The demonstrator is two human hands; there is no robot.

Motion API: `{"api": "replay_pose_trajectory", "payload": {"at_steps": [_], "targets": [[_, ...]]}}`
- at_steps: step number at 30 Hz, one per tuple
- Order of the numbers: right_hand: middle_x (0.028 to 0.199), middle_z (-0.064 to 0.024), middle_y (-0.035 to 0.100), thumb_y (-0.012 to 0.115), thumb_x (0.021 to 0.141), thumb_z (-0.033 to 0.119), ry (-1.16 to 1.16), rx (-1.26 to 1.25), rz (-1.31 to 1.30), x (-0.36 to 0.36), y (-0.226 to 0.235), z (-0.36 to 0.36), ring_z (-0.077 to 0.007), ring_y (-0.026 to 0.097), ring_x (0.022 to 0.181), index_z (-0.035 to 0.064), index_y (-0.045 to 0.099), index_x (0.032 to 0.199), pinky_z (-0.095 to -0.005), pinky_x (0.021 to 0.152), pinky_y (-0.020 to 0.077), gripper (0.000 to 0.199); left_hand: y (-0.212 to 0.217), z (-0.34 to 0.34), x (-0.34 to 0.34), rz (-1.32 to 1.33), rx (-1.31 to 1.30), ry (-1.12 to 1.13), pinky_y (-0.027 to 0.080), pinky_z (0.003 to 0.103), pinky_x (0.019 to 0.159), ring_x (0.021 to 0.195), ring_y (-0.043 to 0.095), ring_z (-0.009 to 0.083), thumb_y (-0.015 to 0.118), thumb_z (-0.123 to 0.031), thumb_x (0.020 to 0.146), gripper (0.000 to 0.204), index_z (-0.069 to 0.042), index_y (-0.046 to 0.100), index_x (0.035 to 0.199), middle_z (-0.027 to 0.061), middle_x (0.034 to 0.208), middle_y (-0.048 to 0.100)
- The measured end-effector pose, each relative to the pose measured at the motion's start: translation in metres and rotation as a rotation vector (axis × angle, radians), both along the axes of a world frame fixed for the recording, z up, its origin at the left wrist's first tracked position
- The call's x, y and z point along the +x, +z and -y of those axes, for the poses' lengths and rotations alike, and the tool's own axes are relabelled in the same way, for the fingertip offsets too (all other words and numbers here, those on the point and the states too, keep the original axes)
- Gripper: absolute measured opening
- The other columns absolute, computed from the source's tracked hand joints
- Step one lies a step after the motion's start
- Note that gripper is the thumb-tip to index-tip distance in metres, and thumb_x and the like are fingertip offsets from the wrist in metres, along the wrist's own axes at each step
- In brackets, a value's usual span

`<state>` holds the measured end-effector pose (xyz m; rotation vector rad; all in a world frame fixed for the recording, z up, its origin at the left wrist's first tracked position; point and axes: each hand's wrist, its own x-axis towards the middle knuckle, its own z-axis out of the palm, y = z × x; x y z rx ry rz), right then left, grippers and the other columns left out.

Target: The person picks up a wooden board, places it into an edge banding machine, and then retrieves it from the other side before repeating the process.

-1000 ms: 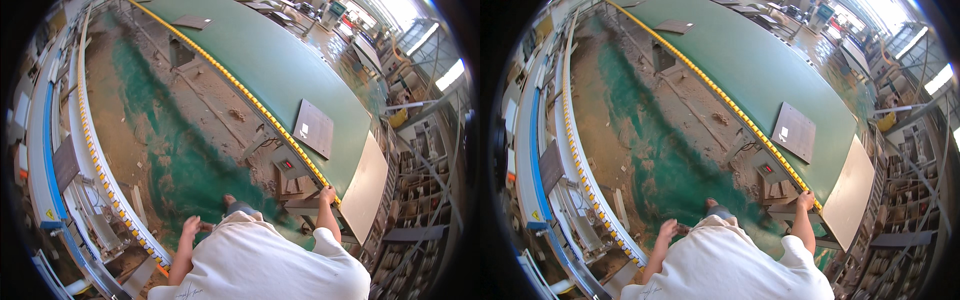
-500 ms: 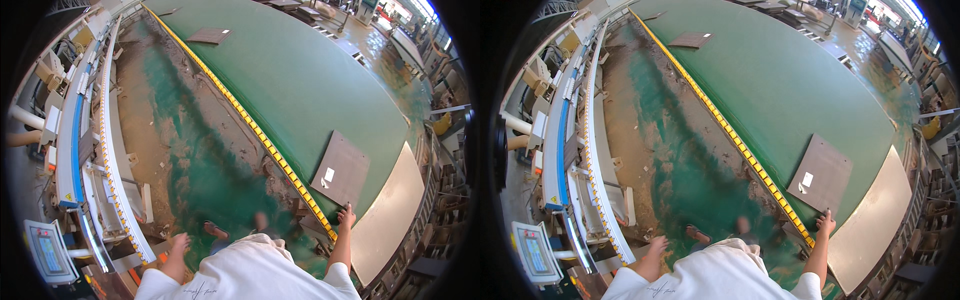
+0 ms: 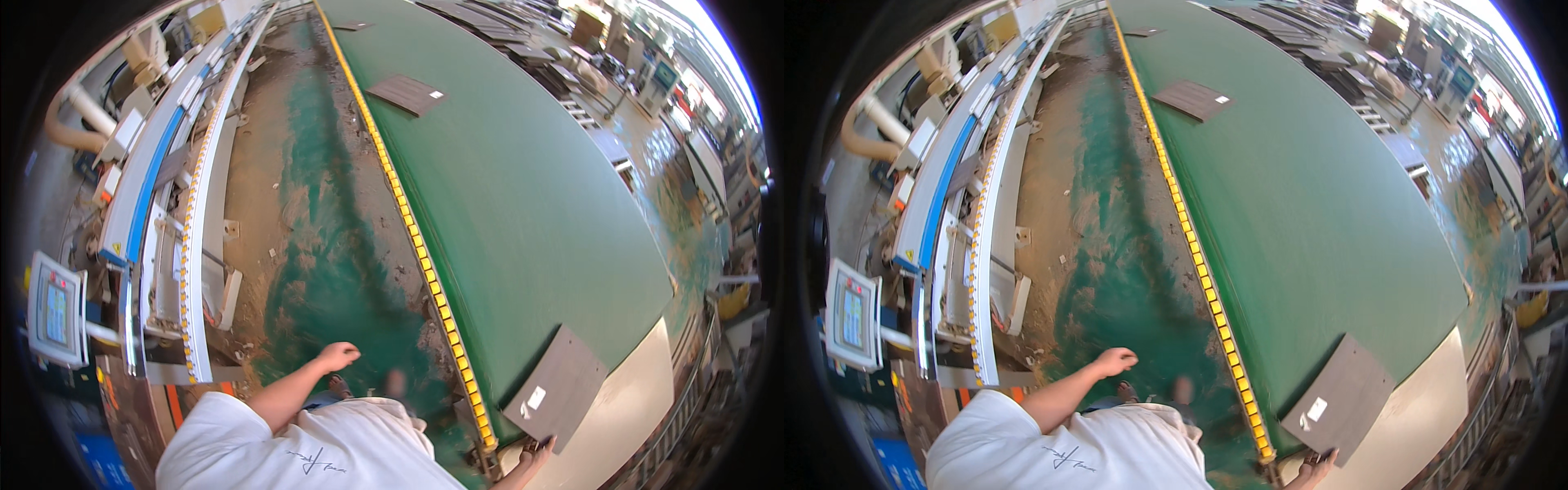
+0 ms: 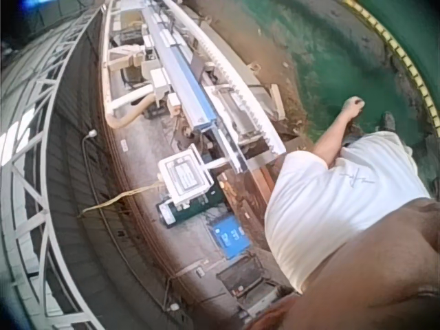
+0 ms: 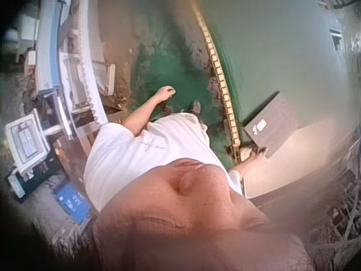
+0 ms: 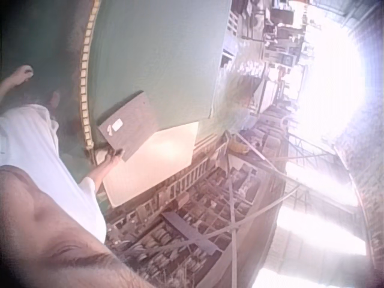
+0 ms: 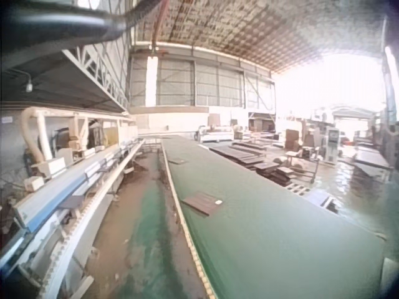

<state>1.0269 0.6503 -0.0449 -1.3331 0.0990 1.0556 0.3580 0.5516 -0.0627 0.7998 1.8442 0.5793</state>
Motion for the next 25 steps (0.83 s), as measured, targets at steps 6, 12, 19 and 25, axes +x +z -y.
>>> {"api": "replay_pose_trajectory", "payload": {"at_steps": [6,12,19,25], "targets": [[0.126,-0.0199,0.058,0.056,0.09,0.009,0.249,0.536,-0.208,-0.015,0.06,-0.075,-0.0331,0.058,0.113,-0.0086,0.051,0.126,-0.0468,0.098,0.0486,0.04,-0.021,0.084,-0.055,0.116,-0.269,0.403,0.052,0.034,0.064,0.072,0.066,0.0182,0.064,-0.03,0.09,0.03,-0.004,0.068,0.105,0.008,0.093,0.07],[0.115,-0.0134,0.064,0.062,0.076,0.0,0.64,0.459,-0.013,-0.208,0.153,-0.096,-0.0268,0.062,0.105,-0.0084,0.058,0.117,-0.0393,0.094,0.0497,0.042,0.016,0.114,-0.103,0.364,0.071,0.699,0.05,0.028,0.062,0.075,0.065,0.0127,0.062,-0.027,0.094,0.021,-0.009,0.064,0.105,0.0034,0.094,0.069],[0.1,-0.0087,0.067,0.064,0.061,-0.011,1.62,0.496,0.044,-0.511,0.199,-0.066,-0.0229,0.062,0.095,-0.0026,0.065,0.106,-0.0335,0.087,0.0476,0.046,0.167,0.133,-0.209,-0.158,0.853,0.689,0.043,0.023,0.069,0.078,0.053,0.0066,0.054,-0.04,0.1,0.038,-0.005,0.062,0.113,0.0,0.092,0.061],[0.098,-0.0034,0.066,0.076,0.081,0.013,2.217,0.632,-0.044,-0.822,0.224,0.099,-0.0158,0.061,0.092,0.0008,0.065,0.104,-0.0308,0.082,0.0473,0.028,0.177,0.334,-0.29,0.028,0.749,1.22,0.041,0.027,0.064,0.074,0.051,0.008,0.051,-0.051,0.099,0.048,-0.006,0.063,0.112,-0.0006,0.086,0.059]]}}
